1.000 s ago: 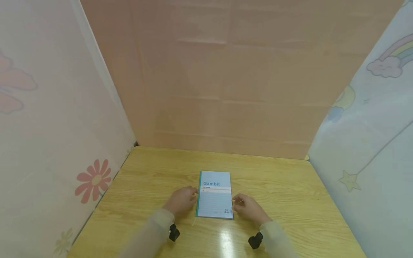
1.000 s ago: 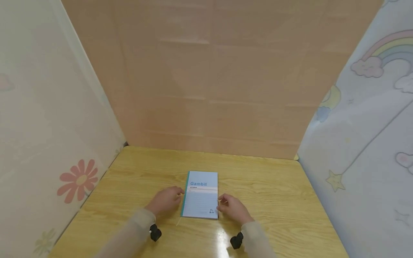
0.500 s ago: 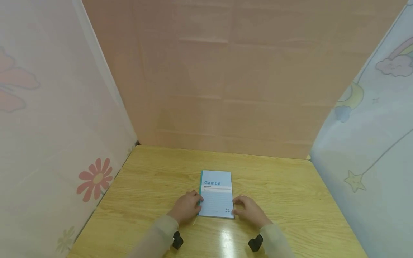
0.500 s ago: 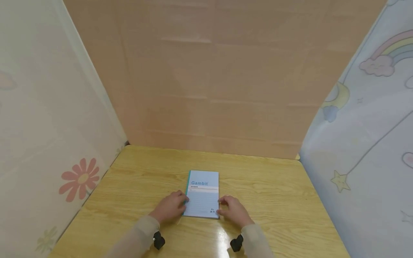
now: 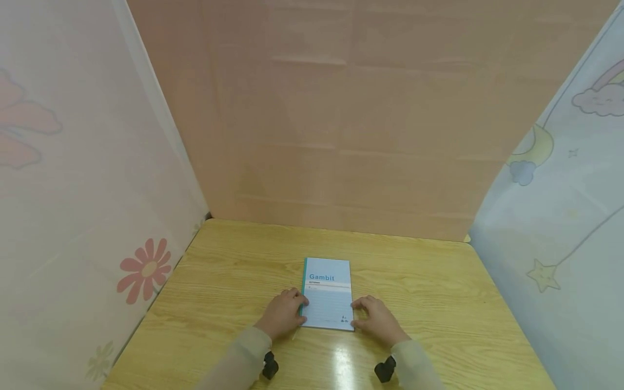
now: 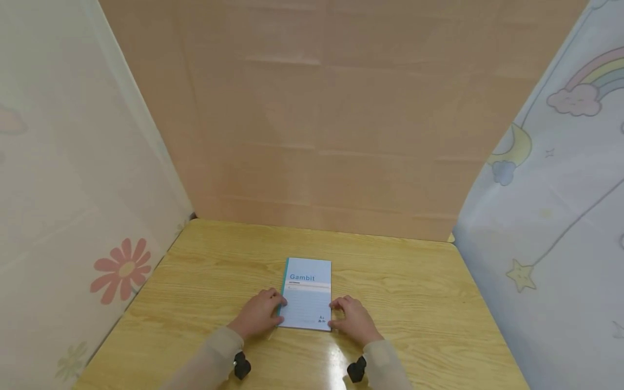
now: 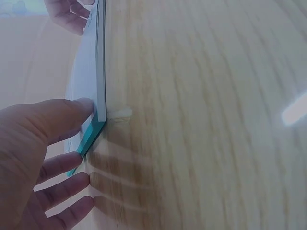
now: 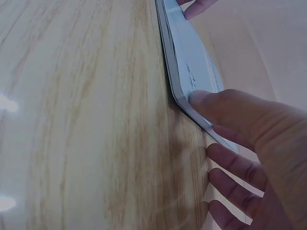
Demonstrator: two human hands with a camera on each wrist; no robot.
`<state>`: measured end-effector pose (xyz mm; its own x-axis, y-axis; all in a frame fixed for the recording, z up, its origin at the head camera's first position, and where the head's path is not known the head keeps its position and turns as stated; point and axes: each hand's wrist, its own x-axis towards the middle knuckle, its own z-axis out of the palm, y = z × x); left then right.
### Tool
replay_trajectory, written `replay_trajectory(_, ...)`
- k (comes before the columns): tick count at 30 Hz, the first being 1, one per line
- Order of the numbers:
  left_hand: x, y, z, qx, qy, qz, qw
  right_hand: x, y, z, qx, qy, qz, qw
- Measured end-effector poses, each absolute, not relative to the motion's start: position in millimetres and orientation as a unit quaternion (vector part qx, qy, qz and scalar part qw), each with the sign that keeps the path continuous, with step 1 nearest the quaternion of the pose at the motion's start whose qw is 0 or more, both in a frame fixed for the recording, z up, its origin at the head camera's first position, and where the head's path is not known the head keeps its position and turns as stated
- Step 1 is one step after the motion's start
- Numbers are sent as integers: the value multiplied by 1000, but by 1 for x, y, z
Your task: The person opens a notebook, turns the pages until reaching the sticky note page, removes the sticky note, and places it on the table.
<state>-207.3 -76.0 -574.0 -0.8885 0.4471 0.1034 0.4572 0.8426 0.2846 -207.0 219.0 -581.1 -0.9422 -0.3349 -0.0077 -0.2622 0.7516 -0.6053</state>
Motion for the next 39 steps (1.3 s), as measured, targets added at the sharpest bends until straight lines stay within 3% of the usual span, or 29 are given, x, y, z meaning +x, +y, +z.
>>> replay_trajectory(9, -207, -76, -571, -227, -962, -151, 9, -205, 219, -583, -137, 932, -331, 56)
replay_trajectory(19, -207, -77, -569, -229, -960, -159, 5, -200, 223, -577, -134, 924, -343, 105)
replay_trajectory(39, -209, -75, -566, -237, -960, -149, 3, -202, 222, -577, -137, 927, -333, 105)
